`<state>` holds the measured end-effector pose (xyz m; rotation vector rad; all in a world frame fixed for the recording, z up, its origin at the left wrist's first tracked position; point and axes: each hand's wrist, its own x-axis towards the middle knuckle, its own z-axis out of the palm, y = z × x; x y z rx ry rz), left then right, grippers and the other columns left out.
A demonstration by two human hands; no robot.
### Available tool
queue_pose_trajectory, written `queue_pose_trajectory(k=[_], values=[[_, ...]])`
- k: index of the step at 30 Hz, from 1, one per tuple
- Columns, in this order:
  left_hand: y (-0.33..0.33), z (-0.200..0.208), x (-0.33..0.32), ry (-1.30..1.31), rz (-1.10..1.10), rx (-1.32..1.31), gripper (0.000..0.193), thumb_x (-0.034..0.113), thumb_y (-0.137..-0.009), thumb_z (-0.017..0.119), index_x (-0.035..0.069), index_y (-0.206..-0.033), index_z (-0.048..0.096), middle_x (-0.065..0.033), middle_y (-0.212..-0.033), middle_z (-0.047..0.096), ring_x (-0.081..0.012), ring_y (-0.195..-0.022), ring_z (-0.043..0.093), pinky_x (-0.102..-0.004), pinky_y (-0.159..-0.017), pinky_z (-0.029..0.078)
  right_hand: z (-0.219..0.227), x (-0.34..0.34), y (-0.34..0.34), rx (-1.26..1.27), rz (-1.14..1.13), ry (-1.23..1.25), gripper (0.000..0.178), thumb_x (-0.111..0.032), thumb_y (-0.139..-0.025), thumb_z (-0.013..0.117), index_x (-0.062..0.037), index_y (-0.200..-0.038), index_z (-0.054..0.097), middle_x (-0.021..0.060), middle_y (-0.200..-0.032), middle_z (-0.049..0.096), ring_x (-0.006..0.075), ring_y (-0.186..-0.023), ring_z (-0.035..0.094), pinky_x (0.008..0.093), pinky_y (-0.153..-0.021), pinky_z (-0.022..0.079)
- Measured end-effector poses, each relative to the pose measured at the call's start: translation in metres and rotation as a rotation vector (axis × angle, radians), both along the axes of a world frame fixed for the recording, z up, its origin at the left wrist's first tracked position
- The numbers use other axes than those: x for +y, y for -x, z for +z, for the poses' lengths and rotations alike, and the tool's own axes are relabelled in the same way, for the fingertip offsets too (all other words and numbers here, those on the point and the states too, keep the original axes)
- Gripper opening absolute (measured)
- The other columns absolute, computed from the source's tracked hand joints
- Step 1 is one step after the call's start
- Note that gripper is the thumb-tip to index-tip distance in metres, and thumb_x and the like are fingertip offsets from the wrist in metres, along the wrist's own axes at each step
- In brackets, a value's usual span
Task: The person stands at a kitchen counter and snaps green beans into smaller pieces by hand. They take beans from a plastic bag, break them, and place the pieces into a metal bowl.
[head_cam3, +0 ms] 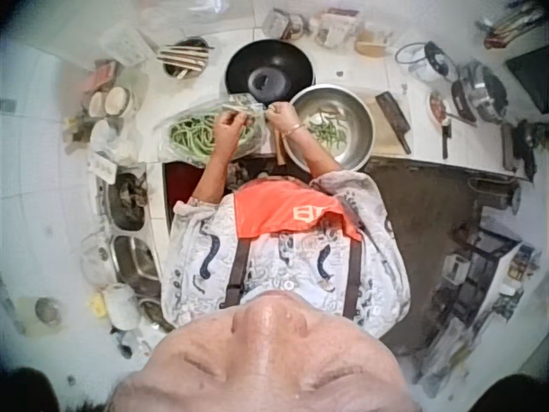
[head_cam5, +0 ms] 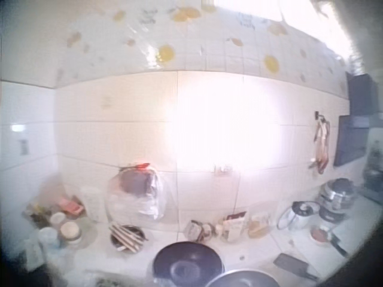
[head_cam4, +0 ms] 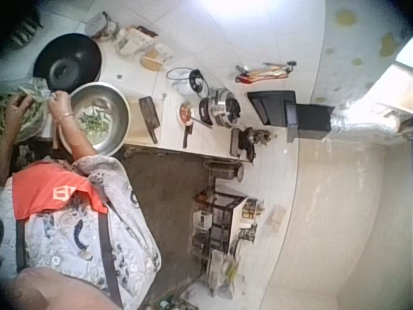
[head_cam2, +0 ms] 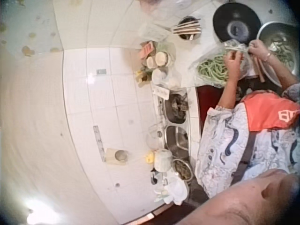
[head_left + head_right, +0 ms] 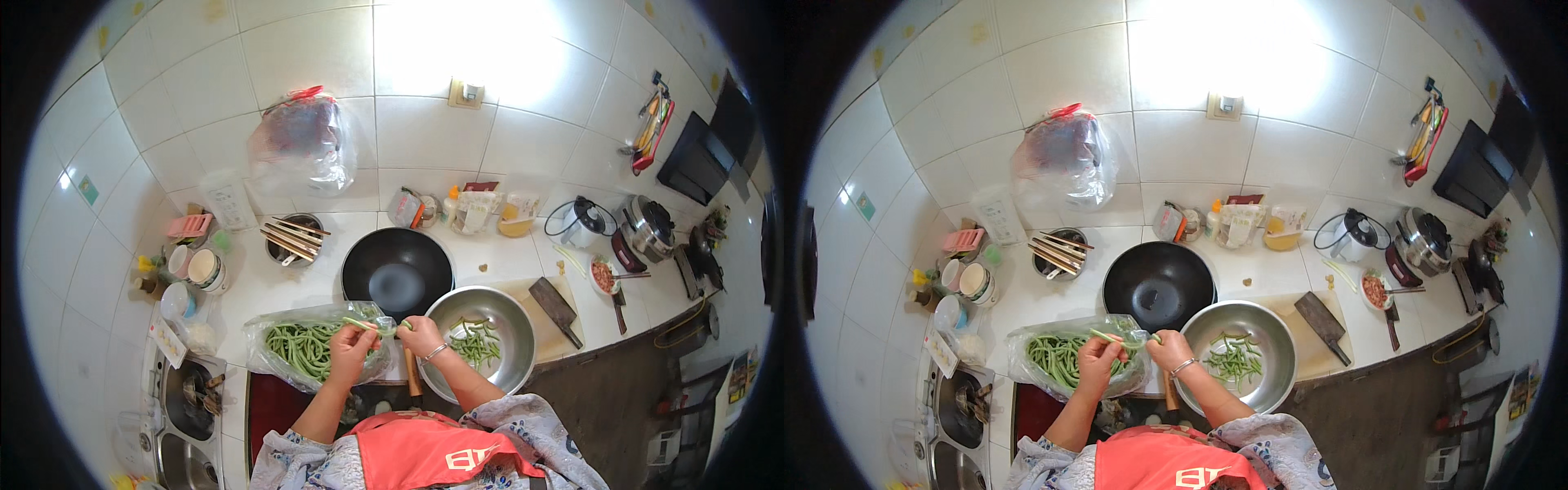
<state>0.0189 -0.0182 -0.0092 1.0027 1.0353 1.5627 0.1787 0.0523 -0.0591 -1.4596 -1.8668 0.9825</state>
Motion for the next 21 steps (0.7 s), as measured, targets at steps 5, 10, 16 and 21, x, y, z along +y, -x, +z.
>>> queue_pose_trajectory(k=[5,10,16,21], values=[[0.015,0.024,0.012,-0.058,0.076,-0.228,0.011,0.009,-0.086,0.056,-0.001,-0.089,0.058,-0.0053,-0.071,0.058,-0.0125,-0.058,0.056,-0.0247,-0.055,0.047,0.000,0.015,-0.016,0.525,-0.071,0.589,0.020,-0.021,-0.081,0.053,-0.0038,-0.072,0.058,0.0058,-0.058,0.057,0.0138,-0.046,0.053,0.0279,-0.043,0.041],[0.020,0.028,0.020,0.137,0.055,-0.500,0.009,0.013,-0.086,0.056,0.005,-0.084,0.057,-0.0034,-0.068,0.058,-0.0101,-0.054,0.053,-0.0220,-0.049,0.045,0.063,-0.009,0.006,0.923,0.163,0.907,0.018,-0.021,-0.088,0.048,-0.0048,-0.093,0.054,0.0086,-0.076,0.060,0.0158,-0.061,0.057,0.0262,-0.052,0.045],[0.019,0.020,0.020,0.212,0.050,-0.428,0.010,0.012,-0.084,0.060,0.003,-0.080,0.057,-0.0037,-0.068,0.058,-0.0097,-0.054,0.054,-0.0219,-0.050,0.046,0.063,-0.010,0.008,0.985,0.276,0.916,0.018,-0.023,-0.088,0.050,-0.0055,-0.089,0.056,0.0061,-0.070,0.059,0.0116,-0.051,0.051,0.0218,-0.042,0.037],[0.010,0.015,0.019,0.255,0.117,-0.276,0.010,0.011,-0.085,0.059,0.002,-0.082,0.055,-0.0033,-0.066,0.054,-0.0101,-0.052,0.051,-0.0217,-0.047,0.041,0.060,-0.012,0.004,0.832,0.388,0.884,0.022,-0.024,-0.087,0.055,-0.0030,-0.091,0.058,0.0024,-0.061,0.052,0.0072,-0.044,0.041,0.0196,-0.039,0.030]])
